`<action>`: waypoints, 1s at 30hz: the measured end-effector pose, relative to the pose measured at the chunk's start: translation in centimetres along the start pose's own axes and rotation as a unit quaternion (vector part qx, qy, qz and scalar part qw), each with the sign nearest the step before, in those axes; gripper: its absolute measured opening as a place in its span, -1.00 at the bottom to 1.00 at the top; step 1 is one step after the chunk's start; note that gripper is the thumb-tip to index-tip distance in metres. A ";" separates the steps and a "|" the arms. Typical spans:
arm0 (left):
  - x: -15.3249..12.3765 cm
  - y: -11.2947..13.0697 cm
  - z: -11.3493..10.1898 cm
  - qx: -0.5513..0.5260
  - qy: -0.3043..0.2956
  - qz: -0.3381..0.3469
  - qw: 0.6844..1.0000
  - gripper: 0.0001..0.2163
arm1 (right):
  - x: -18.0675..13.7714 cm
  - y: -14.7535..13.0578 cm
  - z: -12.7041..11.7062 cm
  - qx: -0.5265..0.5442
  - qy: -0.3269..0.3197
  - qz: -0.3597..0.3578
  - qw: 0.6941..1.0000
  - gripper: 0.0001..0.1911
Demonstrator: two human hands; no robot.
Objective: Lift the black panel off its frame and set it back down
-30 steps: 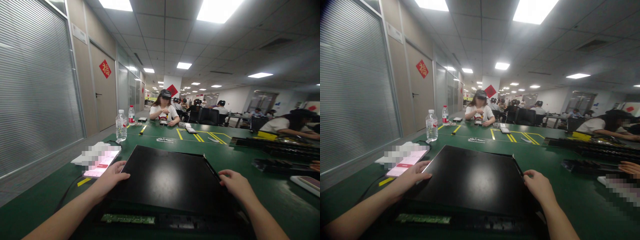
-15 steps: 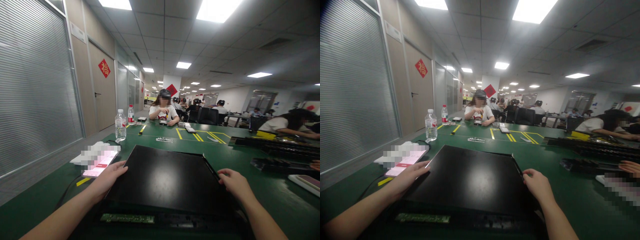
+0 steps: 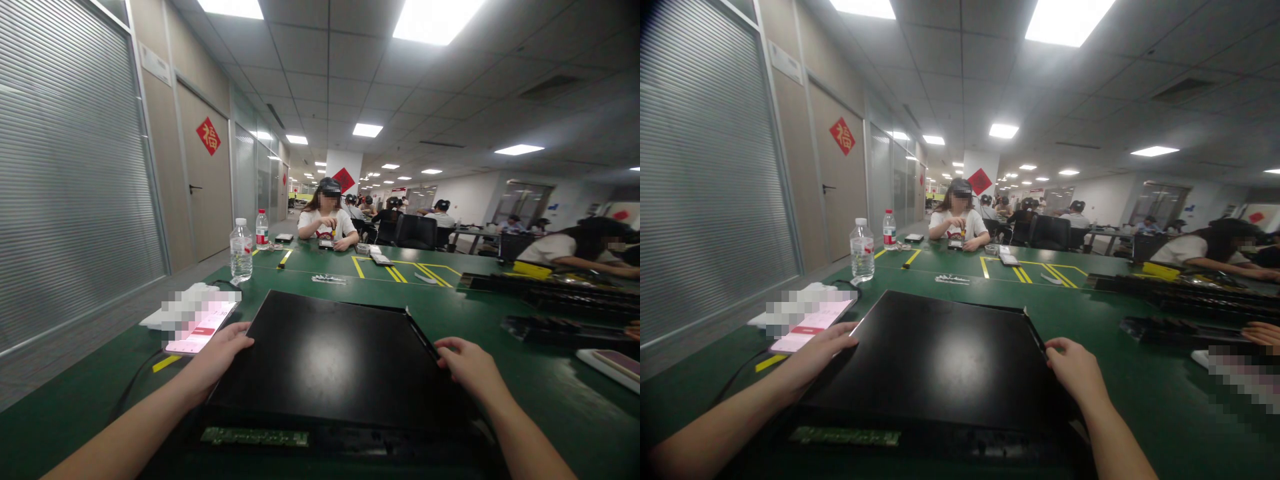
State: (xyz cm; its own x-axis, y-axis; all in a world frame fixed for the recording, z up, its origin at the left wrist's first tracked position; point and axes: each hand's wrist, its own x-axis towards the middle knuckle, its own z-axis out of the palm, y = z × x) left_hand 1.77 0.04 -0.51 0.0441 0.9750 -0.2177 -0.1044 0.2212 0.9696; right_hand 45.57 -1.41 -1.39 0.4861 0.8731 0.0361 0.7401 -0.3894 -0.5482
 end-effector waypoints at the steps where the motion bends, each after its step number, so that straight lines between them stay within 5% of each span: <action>1: 0.0 0.0 0.1 0.008 0.007 0.006 1.000 -0.63 | 0.0 0.0 0.0 -0.001 0.000 0.000 1.000 -0.67; 11: 0.2 -0.1 0.9 0.037 0.072 0.035 0.996 -0.81 | -0.3 -0.2 -0.1 -0.008 -0.002 -0.001 1.000 -0.68; 30: 0.0 0.0 0.9 0.035 0.073 0.049 0.996 -0.82 | -0.1 0.1 0.1 -0.003 0.004 -0.001 1.000 -0.69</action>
State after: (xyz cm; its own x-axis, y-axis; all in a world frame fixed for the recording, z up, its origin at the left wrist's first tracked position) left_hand 2.65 -0.02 -0.41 -0.1085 0.9854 -0.1309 -0.0321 0.1282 0.9912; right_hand 45.56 -1.49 -1.49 0.4880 0.8717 0.0434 0.7440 -0.3895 -0.5430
